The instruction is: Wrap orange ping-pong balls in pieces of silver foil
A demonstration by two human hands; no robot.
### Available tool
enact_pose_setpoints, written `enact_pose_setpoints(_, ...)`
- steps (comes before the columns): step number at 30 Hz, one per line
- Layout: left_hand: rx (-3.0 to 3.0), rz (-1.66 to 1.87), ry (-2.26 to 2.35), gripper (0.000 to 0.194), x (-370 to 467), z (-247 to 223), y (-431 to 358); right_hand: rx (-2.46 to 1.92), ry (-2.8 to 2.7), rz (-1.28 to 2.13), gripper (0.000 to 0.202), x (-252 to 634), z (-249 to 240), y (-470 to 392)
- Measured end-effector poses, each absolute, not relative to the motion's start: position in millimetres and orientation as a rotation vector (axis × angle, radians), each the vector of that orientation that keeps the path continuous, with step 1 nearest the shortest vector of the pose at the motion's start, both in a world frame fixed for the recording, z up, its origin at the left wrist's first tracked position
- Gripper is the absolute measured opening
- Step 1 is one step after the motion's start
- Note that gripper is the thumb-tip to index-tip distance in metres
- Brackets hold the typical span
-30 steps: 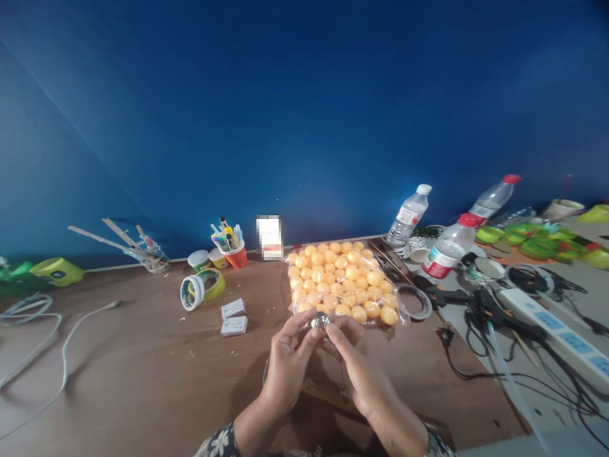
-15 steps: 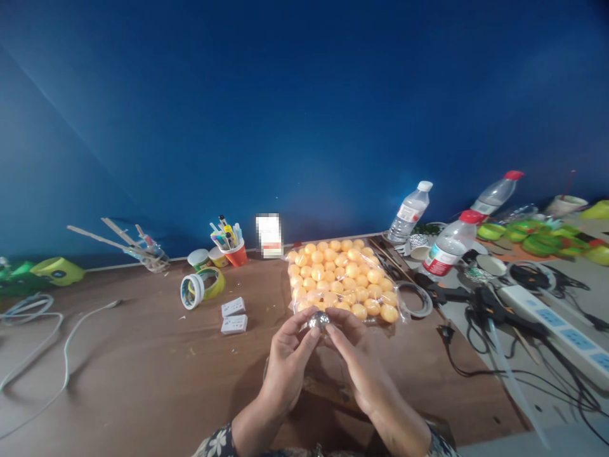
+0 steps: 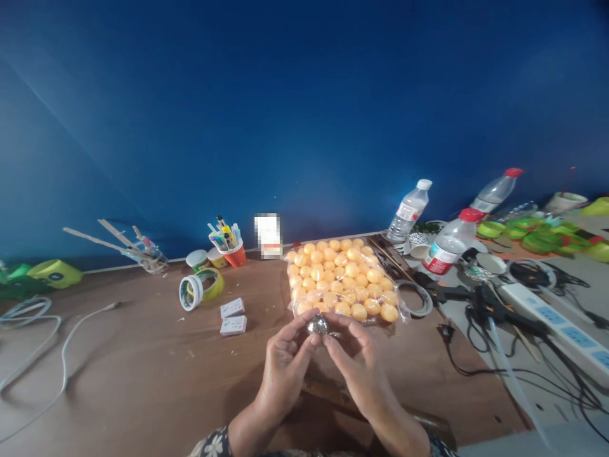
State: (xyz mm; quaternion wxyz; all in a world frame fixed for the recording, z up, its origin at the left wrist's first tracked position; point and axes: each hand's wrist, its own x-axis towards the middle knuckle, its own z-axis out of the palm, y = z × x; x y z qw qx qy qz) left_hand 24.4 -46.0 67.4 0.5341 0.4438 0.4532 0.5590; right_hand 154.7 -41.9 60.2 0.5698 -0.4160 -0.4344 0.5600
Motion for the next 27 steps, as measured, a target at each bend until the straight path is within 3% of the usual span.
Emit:
enact_pose_setpoints(3,1.143,1.349,1.112,0.036,23.0,70.4,-45.1,-0.885,-0.982,1.368,0.026,152.5,60.3,-41.9)
enact_pose_setpoints(9,1.247,1.352,0.969,0.051,21.8,79.4,-47.3,-0.815,-0.927,1.356,0.028,151.5,58.8,-44.8)
enact_pose_setpoints(19,1.482,1.315,1.152,0.044,14.4,72.2,-48.9,-0.920,-1.276,1.046,0.030,164.0,54.0,-45.9)
enact_pose_setpoints(24,1.329,1.258,1.211,0.039,18.4,62.8,-40.1,-0.807,-0.960,1.380,0.027,153.8,44.5,-39.5)
enact_pose_setpoints(27,1.238,1.288,1.102,0.054,18.5,60.3,-39.6,-0.706,-0.648,1.633,0.031,148.3,44.2,-38.2)
